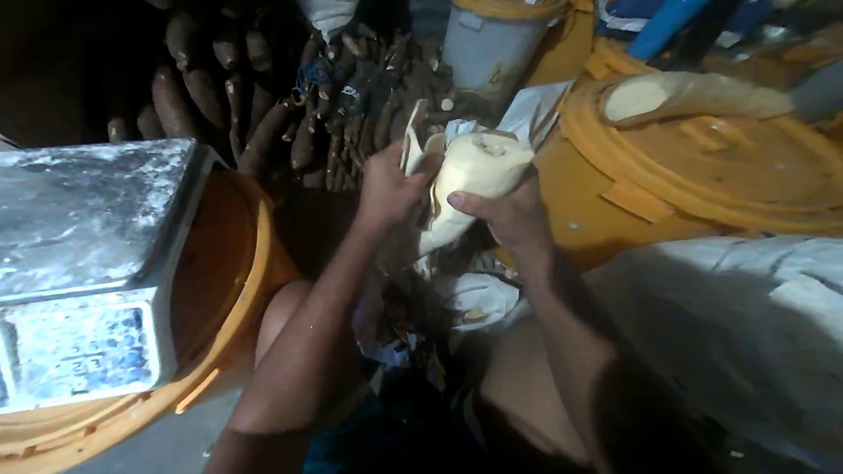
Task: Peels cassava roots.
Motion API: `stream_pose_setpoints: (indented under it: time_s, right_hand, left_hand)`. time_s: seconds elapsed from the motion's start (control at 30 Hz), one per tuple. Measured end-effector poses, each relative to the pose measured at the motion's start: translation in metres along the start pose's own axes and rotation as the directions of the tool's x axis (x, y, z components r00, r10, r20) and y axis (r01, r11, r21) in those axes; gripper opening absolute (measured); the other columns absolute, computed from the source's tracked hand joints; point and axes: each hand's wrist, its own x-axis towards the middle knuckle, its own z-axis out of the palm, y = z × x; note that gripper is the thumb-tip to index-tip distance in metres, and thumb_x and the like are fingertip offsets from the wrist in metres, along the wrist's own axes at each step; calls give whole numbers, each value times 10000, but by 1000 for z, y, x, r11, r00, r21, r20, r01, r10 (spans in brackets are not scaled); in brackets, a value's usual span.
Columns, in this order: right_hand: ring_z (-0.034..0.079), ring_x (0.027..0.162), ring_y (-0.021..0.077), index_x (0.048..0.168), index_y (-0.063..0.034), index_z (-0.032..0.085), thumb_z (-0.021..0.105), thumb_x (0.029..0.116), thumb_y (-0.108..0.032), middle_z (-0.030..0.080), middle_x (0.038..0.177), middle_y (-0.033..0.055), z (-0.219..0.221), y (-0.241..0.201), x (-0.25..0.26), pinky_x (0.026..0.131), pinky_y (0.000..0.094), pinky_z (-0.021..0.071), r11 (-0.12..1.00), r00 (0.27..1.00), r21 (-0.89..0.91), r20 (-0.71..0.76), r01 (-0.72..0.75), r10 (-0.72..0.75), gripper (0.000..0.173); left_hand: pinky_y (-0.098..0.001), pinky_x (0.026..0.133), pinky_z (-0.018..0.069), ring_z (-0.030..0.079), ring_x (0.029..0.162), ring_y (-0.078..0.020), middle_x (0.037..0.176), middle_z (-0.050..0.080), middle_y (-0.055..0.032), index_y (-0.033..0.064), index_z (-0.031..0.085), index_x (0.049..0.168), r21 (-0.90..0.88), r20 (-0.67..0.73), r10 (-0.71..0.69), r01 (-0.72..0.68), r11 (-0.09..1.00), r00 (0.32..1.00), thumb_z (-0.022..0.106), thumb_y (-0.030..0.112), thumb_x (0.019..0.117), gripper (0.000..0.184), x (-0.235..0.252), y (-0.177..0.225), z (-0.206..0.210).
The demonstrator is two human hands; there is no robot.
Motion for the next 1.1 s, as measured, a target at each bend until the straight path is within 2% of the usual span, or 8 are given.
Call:
stream_pose_setpoints:
  time_s: [0.13,0.27,0.4,0.5,0.63,0.83,1.0,1.1]
  right_hand:
    - [684,1077,100,1367,-141,521,907,715,-187,683,1200,-29,-14,9,8,945,303,602,997,999,74,48,3,-7,759]
    - [696,1037,85,1328,-170,566,898,712,-152,708,1159,-52,-32,13,7,918,293,609,978,993,207,114,2,-26,700]
    - [698,1044,127,1270,-156,550,922,694,-149,713,1119,-26,-41,7,16,946,369,602,907,993,403,-59,121,-106,686]
    - [705,1013,191,1311,-99,468,921,709,-237,693,1109,46,-44,5,25,907,434,616,899,967,412,-252,147,-43,766]
    - [708,992,213,1345,-38,431,846,793,-211,677,1108,91,-43,2,27,897,439,622,944,943,324,-330,61,52,712]
    - [700,1044,258,1442,-4,388,826,847,-205,658,1186,144,-48,-2,27,905,457,624,958,900,288,-415,-8,133,766]
    - [707,1014,224,1394,-18,456,852,812,-229,672,1154,120,-43,-8,22,869,415,636,965,888,232,-409,-120,209,735]
    - [704,1030,227,1386,-24,466,870,786,-227,670,1163,123,-38,-4,23,875,419,634,970,899,210,-392,-119,195,752]
  left_hand:
    - [-285,806,617,724,837,-70,924,757,-33,18,709,1052,-72,58,-58,62,995,997,798,149,884,231,2,-1,2]
    - [-319,682,637,724,717,-158,872,744,-99,-45,653,1093,-368,136,-254,287,884,958,689,102,975,191,6,-6,2]
    - [-317,608,602,672,630,-165,816,702,-95,-21,603,1136,-500,-31,-430,359,788,902,655,169,1008,234,19,-18,-12]
    - [-343,701,621,696,754,-182,939,702,-104,-4,546,1265,-461,5,-409,365,809,913,728,184,955,406,23,-18,-6]
    - [-432,878,621,702,1047,-231,1236,662,-129,140,271,1566,-424,264,-419,495,759,869,658,326,995,714,8,-17,2]
    - [-452,1076,523,550,1345,-228,1582,416,-152,196,19,1661,78,197,-319,310,948,927,942,421,696,1355,-10,-8,38]
    - [-488,1083,508,531,1362,-242,1578,423,-142,254,96,1660,177,245,-291,252,951,925,927,510,686,1305,-18,-9,57]
    - [-553,1134,418,383,1458,-327,1648,295,-150,272,498,1520,272,250,-200,129,953,947,850,552,773,872,-17,-10,56]
